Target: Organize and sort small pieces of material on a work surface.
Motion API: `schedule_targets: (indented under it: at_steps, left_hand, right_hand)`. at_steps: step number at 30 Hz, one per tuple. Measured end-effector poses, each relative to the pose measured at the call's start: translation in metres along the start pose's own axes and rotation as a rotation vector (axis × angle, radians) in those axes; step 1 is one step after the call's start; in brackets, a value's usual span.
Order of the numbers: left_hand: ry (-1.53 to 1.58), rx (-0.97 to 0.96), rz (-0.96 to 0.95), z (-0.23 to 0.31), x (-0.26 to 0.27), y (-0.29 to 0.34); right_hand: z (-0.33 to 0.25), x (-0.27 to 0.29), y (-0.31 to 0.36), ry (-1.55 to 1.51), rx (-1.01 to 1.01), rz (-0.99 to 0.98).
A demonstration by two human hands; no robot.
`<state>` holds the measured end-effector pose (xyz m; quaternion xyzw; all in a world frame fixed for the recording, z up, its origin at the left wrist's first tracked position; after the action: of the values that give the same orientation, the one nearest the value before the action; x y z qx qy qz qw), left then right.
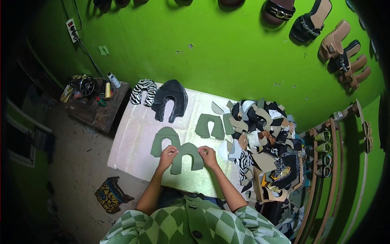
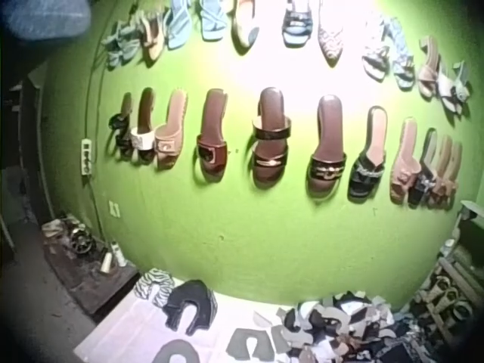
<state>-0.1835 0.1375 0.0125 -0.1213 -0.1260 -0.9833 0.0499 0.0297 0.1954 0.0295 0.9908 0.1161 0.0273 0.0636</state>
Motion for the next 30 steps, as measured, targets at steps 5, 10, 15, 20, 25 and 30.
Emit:
schedule_targets:
  at_steps: [5,10,15,20,25,30]
  left_hand:
    - [-0.005,-0.009,0.021,-0.022,0.069,-0.021]
    - [-0.157,0.038,0.032,-0.037,0.104,-0.049]
    - [-0.261,0.052,0.031,-0.04,0.115,-0.075]
    - [-0.524,-0.117,0.151,-0.02,0.126,-0.079]
    - [-0.548,-0.139,0.197,-0.019,0.133,-0.08]
    - [-0.515,-0.197,0.232,-0.01,0.134,-0.077]
  right_hand:
    - [-0.003,-0.071,-0.023,-0.046,-0.038,-0.017]
    - [0.005,-0.103,-0.051,0.085,0.045,0.111]
    - [0.006,-0.115,-0.072,0.127,0.145,0.199]
    - [-0.003,-0.122,-0.069,0.28,0.165,0.288]
    - [-0.013,-0.128,-0.063,0.331,0.147,0.323]
    - [-0.017,-0.129,-0.06,0.359,0.178,0.367]
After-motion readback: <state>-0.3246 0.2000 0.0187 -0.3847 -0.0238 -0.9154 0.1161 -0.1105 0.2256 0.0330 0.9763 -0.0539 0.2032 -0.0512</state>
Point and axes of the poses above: each hand's wrist, its own y-axis away from the middle knuckle, its own x-axis out of the back of the hand, z = x × y, the point moved 10 cm from there along -y, towards the middle knuckle, and after that the axes turned 15 degrees about -y, right-handed, at the moved point
